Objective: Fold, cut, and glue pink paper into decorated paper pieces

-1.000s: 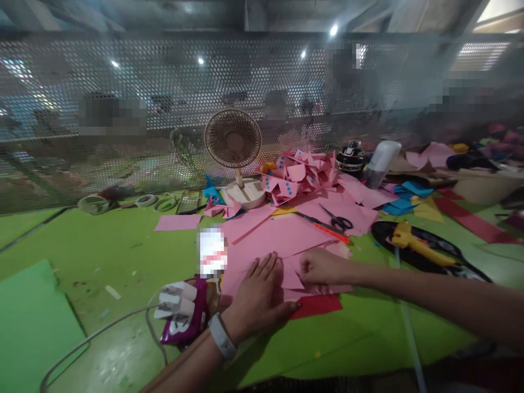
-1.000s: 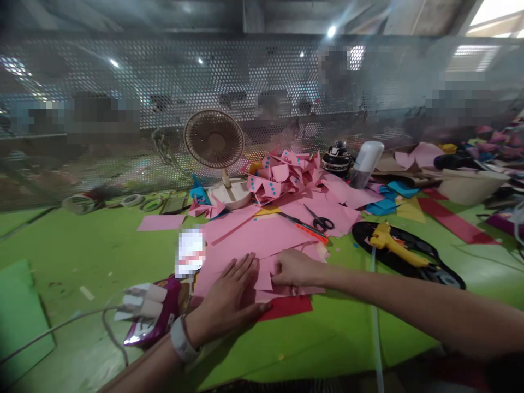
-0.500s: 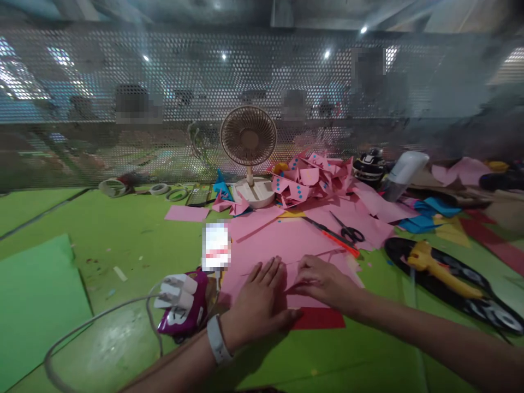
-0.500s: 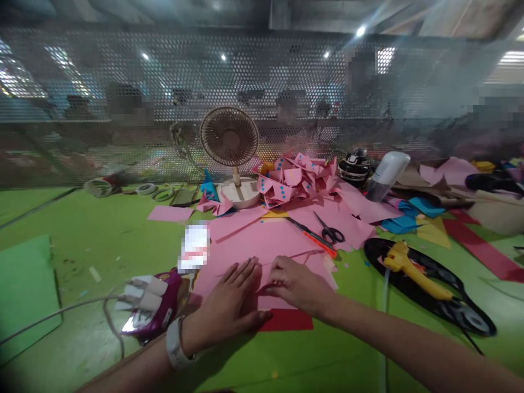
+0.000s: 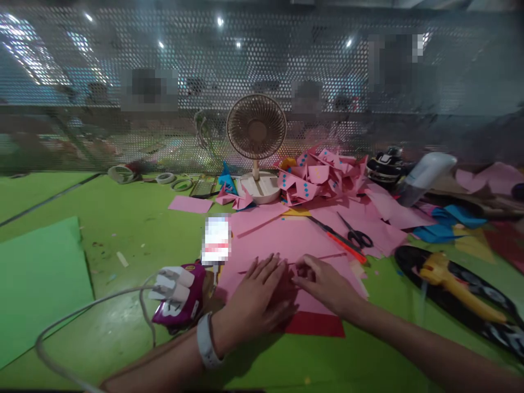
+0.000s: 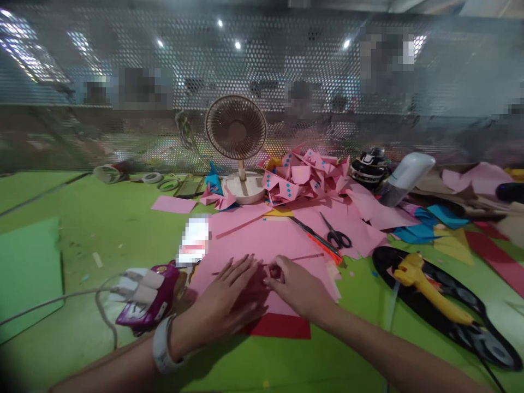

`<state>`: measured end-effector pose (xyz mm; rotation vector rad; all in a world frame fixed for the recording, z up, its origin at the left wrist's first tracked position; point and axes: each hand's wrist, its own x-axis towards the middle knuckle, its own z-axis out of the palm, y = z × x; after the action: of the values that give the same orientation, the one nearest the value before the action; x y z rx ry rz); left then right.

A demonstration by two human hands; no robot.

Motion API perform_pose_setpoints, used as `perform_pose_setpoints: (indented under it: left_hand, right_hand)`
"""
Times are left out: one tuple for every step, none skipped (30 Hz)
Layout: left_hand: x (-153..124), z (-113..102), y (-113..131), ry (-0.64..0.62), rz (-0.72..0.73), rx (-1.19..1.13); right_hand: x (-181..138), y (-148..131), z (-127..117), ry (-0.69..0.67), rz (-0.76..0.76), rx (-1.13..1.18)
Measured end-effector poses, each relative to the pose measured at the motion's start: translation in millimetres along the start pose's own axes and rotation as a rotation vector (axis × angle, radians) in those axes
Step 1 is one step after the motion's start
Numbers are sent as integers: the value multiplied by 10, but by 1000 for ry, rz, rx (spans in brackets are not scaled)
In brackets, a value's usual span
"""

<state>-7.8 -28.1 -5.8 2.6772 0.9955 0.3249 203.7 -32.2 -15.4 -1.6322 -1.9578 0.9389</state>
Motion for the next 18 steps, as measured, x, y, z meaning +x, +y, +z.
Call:
perform_pose_setpoints:
  left_hand:
    - [-3, -5, 4, 10, 19, 21]
    - [-6, -7, 9, 11, 44, 45]
    - [-11, -7, 15, 4, 69, 70]
    - [-15, -4, 22, -8, 91, 94]
    - [-20, 1, 29, -20, 109, 117]
    - [-25, 10, 37, -30, 125, 137]
    - [-30, 20, 45, -38, 140, 156]
    - [-35, 32, 52, -40, 153, 172]
    - [-39, 45, 56, -42, 165, 183]
    - [-42, 58, 59, -44, 172, 190]
    - [-44, 70, 59, -43, 167, 193]
    - [-45, 82, 56, -44, 155, 194]
    - [-45, 92, 50, -46, 141, 193]
    - [-44, 101, 42, -52, 124, 192]
    - [-44, 109, 32, -59, 108, 193]
    - [-43, 117, 20, -66, 97, 196]
    - [-43, 123, 9, -72, 89, 198]
    - [-43, 130, -2, -79, 86, 200]
  right_hand:
    - [-1, -4, 0, 1, 10, 3]
    - [-2, -9, -2, -1, 19, 2]
    - [-4, -16, -6, -2, 28, -4]
    - [-5, -24, -10, 0, 39, -14]
    - [-6, -32, -14, 5, 49, -27]
    - [-6, -39, -17, 13, 56, -40]
    - [-5, -44, -19, 19, 60, -50]
    - [-4, -47, -21, 24, 61, -56]
    - [-1, -47, -24, 26, 57, -55]
    - [2, -43, -29, 25, 49, -47]
    - [6, -37, -37, 23, 39, -32]
    - [12, -29, -47, 18, 33, -13]
    - [17, -19, -60, 12, 31, 6]
    - [23, -7, -76, 6, 38, 23]
    - [30, 5, -94, 1, 51, 38]
    - [36, 17, -112, -4, 67, 52]
    - [43, 28, -128, -9, 82, 67]
    - [50, 39, -142, -13, 93, 85]
